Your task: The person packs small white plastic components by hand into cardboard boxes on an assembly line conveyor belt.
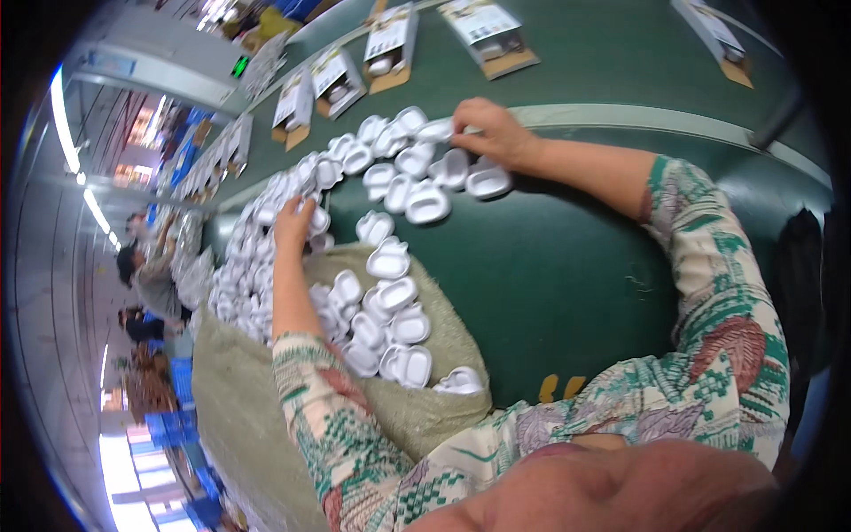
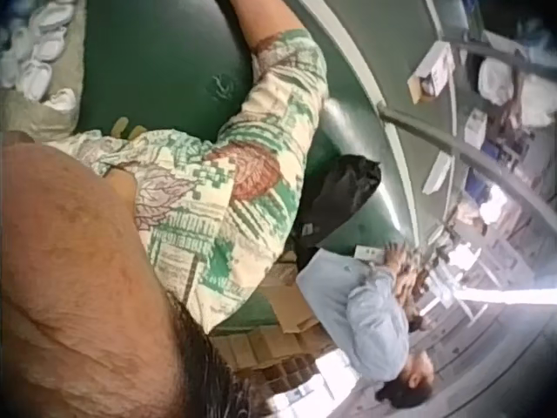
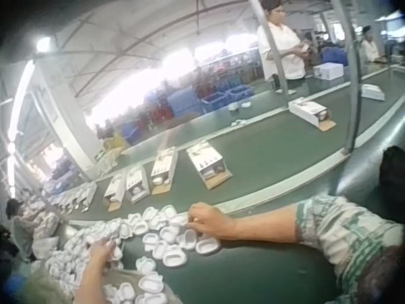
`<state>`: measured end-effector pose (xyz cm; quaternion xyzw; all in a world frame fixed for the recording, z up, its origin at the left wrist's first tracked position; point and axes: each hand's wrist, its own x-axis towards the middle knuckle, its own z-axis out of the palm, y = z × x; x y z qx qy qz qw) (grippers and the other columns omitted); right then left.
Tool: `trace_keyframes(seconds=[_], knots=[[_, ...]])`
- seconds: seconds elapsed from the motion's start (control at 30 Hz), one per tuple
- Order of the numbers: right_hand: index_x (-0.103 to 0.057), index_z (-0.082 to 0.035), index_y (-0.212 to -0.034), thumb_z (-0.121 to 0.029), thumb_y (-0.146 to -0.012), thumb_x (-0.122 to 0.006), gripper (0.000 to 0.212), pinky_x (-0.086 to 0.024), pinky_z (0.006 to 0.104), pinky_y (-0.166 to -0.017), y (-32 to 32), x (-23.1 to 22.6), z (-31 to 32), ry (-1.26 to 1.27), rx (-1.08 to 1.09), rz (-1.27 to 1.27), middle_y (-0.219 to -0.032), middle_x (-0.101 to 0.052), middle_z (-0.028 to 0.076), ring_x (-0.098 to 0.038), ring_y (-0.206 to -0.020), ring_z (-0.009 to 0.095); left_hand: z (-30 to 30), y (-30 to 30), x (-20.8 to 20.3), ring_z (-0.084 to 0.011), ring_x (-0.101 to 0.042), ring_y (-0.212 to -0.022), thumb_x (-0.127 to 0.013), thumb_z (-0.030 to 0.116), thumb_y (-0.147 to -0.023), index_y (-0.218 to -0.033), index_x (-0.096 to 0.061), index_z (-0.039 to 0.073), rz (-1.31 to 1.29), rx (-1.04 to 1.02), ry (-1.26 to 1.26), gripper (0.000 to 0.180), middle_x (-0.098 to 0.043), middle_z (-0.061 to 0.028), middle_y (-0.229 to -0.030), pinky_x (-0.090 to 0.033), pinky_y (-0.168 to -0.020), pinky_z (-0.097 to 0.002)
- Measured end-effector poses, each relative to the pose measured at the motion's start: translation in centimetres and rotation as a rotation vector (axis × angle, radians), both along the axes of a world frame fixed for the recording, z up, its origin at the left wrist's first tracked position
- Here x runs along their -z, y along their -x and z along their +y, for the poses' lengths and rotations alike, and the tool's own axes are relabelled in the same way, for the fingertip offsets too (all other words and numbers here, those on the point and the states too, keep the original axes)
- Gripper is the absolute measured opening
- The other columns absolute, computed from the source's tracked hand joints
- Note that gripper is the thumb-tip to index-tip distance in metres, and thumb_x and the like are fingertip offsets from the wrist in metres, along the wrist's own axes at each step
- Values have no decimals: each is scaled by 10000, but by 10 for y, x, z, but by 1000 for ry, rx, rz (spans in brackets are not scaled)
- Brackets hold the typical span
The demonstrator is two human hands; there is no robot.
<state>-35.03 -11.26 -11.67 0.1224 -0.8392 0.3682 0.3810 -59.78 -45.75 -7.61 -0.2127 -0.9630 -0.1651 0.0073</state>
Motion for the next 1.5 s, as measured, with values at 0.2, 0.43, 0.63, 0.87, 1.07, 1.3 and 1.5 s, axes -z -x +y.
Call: trace_keyframes(seconds=[0.2,0.43,0.63,0.87,1.07,1.3,1.5], knots=[[-540,-63,-778,-118,-733,-671,149,-447,368,-734,-121,-13,157,-329,145,171,-835,-551,71,-534,-831,262,155,-190,3,-401,-420,-1193,-543,445,-837,-1295,-467,54,85,113,0,607,-432,-282,-1281,-343,-993,-427],[-581,-81,-751,-150,-754,-615,76,-447,384,-730,-226,22,370,-400,559,-38,-861,-587,69,-543,-900,248,296,-431,16,-429,-333,-1257,-534,330,-869,-1325,-396,20,295,94,-13,568,-333,-292,-1365,-282,-1038,-444],[-620,-80,-814,-171,-751,-629,111,-448,401,-745,-348,10,532,-346,736,-91,-897,-581,85,-532,-925,274,447,-564,7,-410,-388,-1209,-558,250,-856,-1307,-399,14,366,149,29,533,-383,-265,-1326,-334,-1001,-439],[-622,-113,-867,-118,-697,-623,170,-385,417,-838,-480,31,656,-360,963,44,-952,-553,71,-498,-988,248,574,-681,30,-397,-397,-1205,-593,214,-840,-1304,-391,7,293,174,28,546,-393,-261,-1313,-348,-999,-431],[-580,-71,-948,-254,-704,-708,330,-461,402,-777,-579,6,583,-349,-56,-71,-947,-558,111,-544,-918,291,631,-720,45,-402,-414,-1187,-585,191,-832,-1288,-415,15,290,223,-24,517,-405,-261,-1300,-356,-992,-434],[-540,-66,-835,-251,-703,-674,264,-458,390,-736,-599,18,574,-630,-92,-207,-882,-544,89,-547,-882,275,651,-726,47,-405,-414,-1185,-600,177,-809,-1271,-425,19,307,260,-85,518,-421,-260,-1284,-351,-999,-430],[-563,-70,-878,-221,-716,-669,246,-432,369,-820,-598,12,545,-635,-167,-166,-1026,-537,94,-517,-980,255,647,-718,47,-388,-434,-1164,-622,185,-805,-1252,-442,13,349,282,-86,512,-444,-248,-1253,-380,-974,-423]])
